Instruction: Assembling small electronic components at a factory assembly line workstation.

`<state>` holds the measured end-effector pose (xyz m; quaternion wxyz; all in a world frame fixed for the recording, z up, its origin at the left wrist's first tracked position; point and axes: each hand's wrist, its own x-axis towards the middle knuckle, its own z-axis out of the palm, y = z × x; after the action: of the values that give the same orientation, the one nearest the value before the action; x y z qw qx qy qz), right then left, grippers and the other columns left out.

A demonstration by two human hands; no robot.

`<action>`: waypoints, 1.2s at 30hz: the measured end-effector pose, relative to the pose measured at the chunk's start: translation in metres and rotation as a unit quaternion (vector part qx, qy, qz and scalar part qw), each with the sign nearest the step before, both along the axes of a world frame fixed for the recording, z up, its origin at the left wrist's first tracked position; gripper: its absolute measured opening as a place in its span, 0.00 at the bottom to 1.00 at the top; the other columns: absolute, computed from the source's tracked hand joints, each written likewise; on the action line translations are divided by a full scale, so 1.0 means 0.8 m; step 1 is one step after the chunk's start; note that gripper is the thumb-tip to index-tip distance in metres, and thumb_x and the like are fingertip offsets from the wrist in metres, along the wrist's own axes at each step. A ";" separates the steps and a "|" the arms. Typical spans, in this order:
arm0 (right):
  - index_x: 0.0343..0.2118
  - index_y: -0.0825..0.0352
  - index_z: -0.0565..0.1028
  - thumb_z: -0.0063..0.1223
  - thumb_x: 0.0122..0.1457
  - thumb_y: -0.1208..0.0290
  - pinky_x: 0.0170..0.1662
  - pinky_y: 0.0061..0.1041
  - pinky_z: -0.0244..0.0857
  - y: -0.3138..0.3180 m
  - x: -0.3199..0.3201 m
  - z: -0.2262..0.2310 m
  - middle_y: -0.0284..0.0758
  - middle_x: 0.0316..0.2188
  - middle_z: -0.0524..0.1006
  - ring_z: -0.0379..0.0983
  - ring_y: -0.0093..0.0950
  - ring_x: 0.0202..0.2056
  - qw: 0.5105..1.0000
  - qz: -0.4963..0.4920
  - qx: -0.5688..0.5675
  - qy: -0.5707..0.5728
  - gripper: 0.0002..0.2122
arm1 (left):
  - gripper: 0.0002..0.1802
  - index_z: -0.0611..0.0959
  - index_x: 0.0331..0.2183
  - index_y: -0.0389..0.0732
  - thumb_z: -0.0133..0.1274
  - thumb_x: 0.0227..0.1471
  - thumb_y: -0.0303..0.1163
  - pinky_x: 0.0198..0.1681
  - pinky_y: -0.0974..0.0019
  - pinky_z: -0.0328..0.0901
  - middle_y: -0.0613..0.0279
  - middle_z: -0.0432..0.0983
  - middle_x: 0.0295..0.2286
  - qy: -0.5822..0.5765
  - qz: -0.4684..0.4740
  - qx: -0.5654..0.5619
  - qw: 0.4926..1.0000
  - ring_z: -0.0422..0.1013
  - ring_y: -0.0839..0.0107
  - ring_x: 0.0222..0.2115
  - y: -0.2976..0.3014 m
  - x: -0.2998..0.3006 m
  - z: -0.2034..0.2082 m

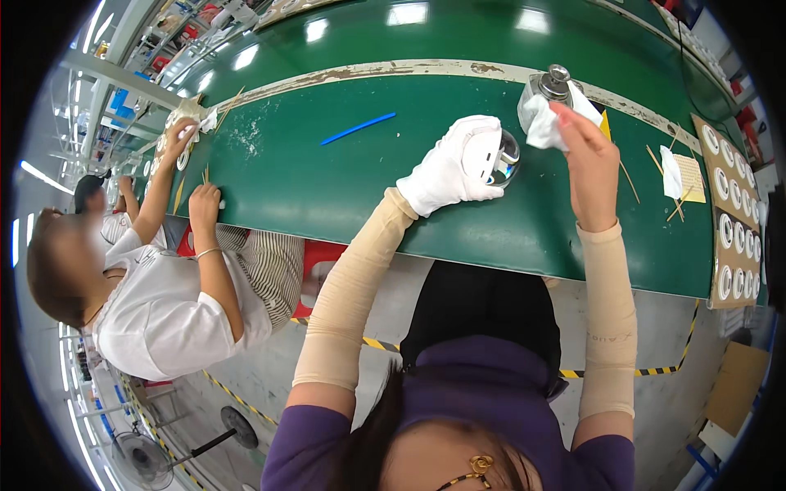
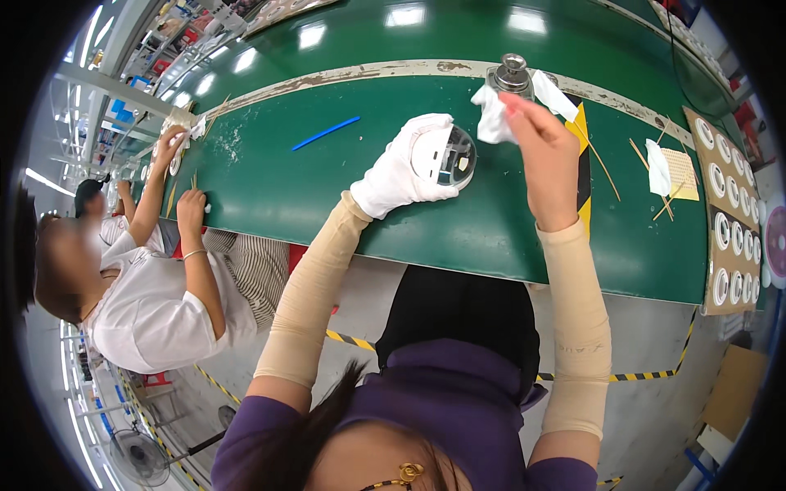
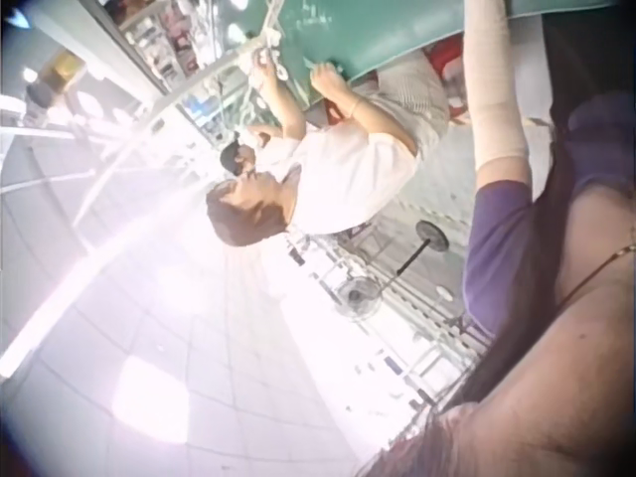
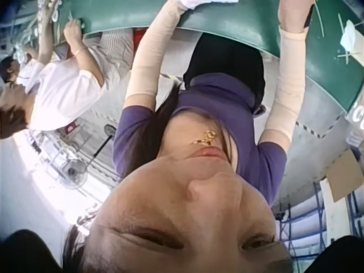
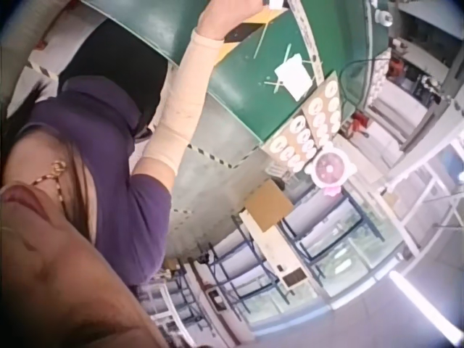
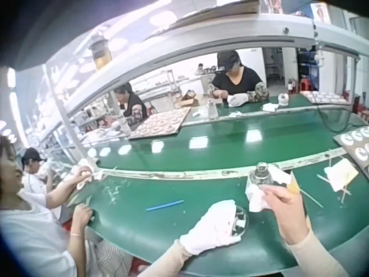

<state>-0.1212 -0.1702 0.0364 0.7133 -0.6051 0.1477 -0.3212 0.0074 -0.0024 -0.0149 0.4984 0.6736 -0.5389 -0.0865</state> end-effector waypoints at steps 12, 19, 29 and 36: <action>0.45 0.74 0.74 0.49 0.60 0.76 0.41 0.13 0.61 0.008 -0.021 -0.021 0.29 0.35 0.75 0.69 0.15 0.36 0.998 0.039 -0.010 0.058 0.11 | 0.52 0.64 0.55 0.42 0.73 0.29 0.33 0.55 0.66 0.59 0.58 0.66 0.50 0.081 0.006 0.030 0.996 0.64 0.67 0.50 0.005 -0.007 0.012; 0.45 0.72 0.75 0.48 0.61 0.73 0.49 0.19 0.61 0.019 -0.012 -0.023 0.35 0.44 0.75 0.70 0.21 0.43 0.992 0.050 -0.092 0.076 0.12 | 0.44 0.64 0.57 0.41 0.68 0.39 0.33 0.54 0.61 0.61 0.52 0.67 0.49 0.077 0.069 -0.031 0.994 0.66 0.62 0.50 0.043 0.022 0.032; 0.35 0.71 0.77 0.53 0.56 0.76 0.45 0.26 0.64 0.021 -0.018 -0.021 0.37 0.37 0.77 0.71 0.33 0.38 0.896 -0.100 -0.414 0.127 0.06 | 0.10 0.82 0.35 0.45 0.51 0.47 0.29 0.41 0.58 0.68 0.55 0.78 0.33 -0.277 0.321 0.437 0.793 0.74 0.56 0.35 0.093 0.125 0.041; 0.36 0.71 0.76 0.52 0.55 0.82 0.42 0.25 0.66 0.029 -0.046 -0.013 0.40 0.35 0.77 0.73 0.33 0.38 0.897 -0.105 -0.429 0.029 0.06 | 0.17 0.81 0.41 0.42 0.50 0.46 0.24 0.34 0.67 0.68 0.56 0.77 0.26 -0.076 0.327 0.331 0.882 0.74 0.66 0.26 0.096 0.131 0.050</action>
<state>-0.1579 -0.1471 0.0259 0.3419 -0.8425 0.0786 -0.4088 0.1122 0.0748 0.0254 0.2035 0.9419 -0.2642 -0.0403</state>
